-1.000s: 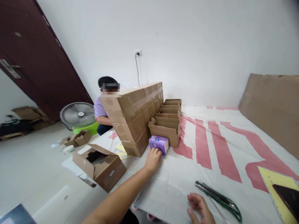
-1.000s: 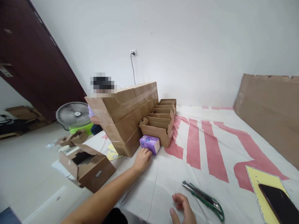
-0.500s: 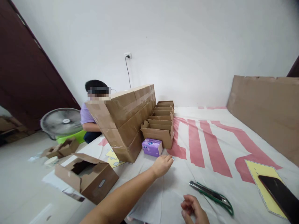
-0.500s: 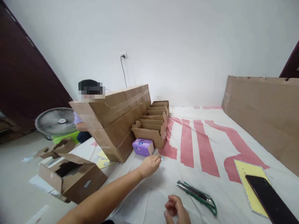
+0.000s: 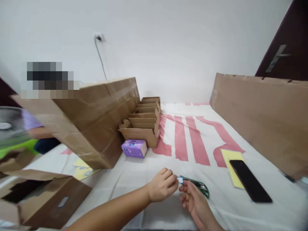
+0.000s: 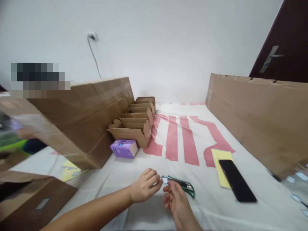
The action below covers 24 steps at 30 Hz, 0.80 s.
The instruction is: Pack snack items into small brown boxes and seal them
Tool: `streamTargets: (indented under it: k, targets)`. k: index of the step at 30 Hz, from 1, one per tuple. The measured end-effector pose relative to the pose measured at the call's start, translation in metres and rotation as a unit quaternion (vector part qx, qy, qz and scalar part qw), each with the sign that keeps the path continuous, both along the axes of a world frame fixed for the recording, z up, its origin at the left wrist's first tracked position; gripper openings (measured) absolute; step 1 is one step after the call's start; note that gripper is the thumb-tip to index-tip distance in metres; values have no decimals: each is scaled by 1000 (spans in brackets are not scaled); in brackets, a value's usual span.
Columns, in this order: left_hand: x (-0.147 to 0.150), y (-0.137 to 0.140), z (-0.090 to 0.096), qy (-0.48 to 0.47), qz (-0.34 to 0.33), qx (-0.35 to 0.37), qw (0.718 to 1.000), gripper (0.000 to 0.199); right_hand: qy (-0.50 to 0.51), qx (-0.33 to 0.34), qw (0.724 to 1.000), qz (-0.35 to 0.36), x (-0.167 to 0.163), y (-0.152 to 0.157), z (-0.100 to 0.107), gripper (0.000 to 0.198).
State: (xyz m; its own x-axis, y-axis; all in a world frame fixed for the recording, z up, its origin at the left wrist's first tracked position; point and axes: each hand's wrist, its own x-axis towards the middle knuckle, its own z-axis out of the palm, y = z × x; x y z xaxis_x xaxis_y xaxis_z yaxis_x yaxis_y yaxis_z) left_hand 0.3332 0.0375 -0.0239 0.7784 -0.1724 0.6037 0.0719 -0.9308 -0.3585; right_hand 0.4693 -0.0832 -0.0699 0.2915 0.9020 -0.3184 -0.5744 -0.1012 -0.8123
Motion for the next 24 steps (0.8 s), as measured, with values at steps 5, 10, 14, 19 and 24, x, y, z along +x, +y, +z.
streamTargets:
  k: [5, 10, 14, 19, 24]
  targets:
    - [-3, -20, -9, -51, -38, -59, 996, 7, -181, -37, 980, 73, 32, -4, 20, 50]
    - [4, -24, -24, -89, -2, -94, 992, 11, -225, -52, 966, 115, 49, -2, 25, 44]
    - [5, -24, -35, -101, -6, -106, 989, 11, -265, -60, 952, 143, 45, 5, 19, 33]
    - [6, -17, -47, -105, 2, -153, 983, 15, -383, -96, 914, 98, 91, 41, 17, 23]
    - [10, -10, -54, -106, 31, -197, 974, 14, -552, -211, 807, -13, 218, 85, 35, 14]
